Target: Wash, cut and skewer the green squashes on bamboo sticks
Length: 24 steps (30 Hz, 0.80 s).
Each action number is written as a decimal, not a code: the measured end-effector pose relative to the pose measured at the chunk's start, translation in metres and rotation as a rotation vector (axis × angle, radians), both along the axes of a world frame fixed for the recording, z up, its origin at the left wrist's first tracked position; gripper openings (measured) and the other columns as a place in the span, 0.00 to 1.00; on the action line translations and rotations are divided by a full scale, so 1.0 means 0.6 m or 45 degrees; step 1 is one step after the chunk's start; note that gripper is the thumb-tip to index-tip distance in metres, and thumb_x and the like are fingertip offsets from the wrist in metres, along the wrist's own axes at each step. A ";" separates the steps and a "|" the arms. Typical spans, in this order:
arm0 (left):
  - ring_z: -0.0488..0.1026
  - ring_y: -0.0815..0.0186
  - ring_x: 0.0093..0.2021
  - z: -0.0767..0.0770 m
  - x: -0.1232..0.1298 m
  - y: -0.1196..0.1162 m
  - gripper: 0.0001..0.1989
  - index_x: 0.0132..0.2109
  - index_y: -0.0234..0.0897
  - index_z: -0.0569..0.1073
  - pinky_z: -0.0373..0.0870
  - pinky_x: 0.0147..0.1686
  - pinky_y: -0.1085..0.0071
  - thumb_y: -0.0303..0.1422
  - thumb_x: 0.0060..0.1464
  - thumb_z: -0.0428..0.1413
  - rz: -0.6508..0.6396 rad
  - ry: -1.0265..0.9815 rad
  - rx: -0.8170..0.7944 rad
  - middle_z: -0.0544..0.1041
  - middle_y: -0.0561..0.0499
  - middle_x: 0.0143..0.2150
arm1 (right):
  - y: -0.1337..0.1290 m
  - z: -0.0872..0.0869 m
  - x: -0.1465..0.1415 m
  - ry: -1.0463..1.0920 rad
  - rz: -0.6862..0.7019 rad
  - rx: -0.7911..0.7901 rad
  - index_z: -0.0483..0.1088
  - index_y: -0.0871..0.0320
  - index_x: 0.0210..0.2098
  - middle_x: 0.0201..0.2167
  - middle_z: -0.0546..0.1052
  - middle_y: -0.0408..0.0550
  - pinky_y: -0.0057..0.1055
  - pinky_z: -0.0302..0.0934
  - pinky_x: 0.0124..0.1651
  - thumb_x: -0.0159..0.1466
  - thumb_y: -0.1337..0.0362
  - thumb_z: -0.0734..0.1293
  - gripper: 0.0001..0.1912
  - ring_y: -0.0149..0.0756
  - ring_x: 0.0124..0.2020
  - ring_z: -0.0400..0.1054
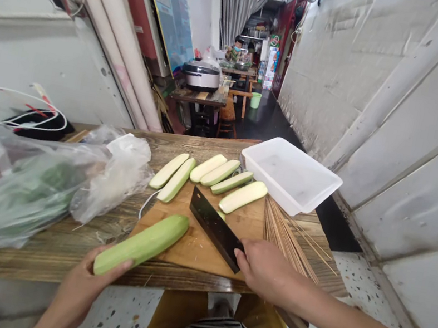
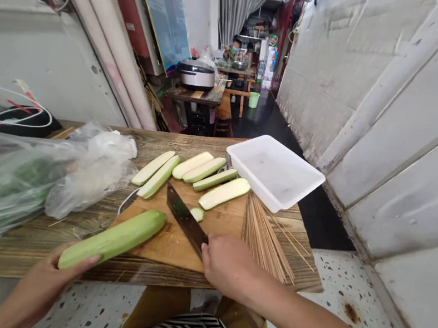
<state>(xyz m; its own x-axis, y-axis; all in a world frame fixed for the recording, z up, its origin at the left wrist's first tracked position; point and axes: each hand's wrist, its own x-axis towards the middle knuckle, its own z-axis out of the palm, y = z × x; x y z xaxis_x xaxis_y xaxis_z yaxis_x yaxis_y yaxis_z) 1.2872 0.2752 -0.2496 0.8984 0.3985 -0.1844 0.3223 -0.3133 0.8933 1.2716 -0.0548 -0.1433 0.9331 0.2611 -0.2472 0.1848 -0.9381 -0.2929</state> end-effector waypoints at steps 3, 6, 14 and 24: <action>0.75 0.53 0.38 0.008 0.004 0.016 0.30 0.37 0.38 0.75 0.72 0.37 0.64 0.51 0.25 0.65 -0.240 0.069 0.301 0.79 0.49 0.35 | 0.000 -0.001 0.007 -0.003 0.018 0.013 0.71 0.64 0.35 0.30 0.78 0.59 0.32 0.55 0.30 0.68 0.63 0.53 0.18 0.44 0.32 0.74; 0.76 0.52 0.40 0.011 0.010 0.021 0.28 0.36 0.41 0.75 0.73 0.40 0.63 0.52 0.26 0.64 -0.366 0.024 0.475 0.80 0.49 0.37 | 0.000 0.002 0.011 0.012 0.033 0.009 0.71 0.64 0.35 0.29 0.78 0.58 0.31 0.52 0.28 0.68 0.63 0.53 0.18 0.43 0.31 0.74; 0.75 0.47 0.47 0.003 0.012 0.004 0.33 0.45 0.46 0.75 0.69 0.52 0.56 0.54 0.29 0.62 -0.323 -0.034 0.652 0.79 0.47 0.45 | 0.008 0.012 0.016 0.036 0.106 -0.044 0.70 0.64 0.35 0.27 0.78 0.57 0.32 0.47 0.26 0.68 0.65 0.53 0.16 0.42 0.29 0.73; 0.73 0.47 0.52 0.011 0.013 0.006 0.30 0.45 0.45 0.77 0.64 0.57 0.56 0.51 0.31 0.63 -0.423 -0.083 0.482 0.78 0.49 0.49 | 0.020 0.015 0.024 0.021 0.181 -0.097 0.71 0.63 0.34 0.27 0.78 0.56 0.32 0.46 0.24 0.68 0.66 0.53 0.16 0.41 0.28 0.73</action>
<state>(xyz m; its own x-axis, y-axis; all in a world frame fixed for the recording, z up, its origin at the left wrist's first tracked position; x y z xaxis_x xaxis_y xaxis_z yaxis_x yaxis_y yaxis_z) 1.2947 0.2791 -0.2431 0.9929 0.1171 -0.0217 0.0976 -0.6952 0.7122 1.2860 -0.0427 -0.1345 0.8839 0.3701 -0.2860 0.3130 -0.9224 -0.2262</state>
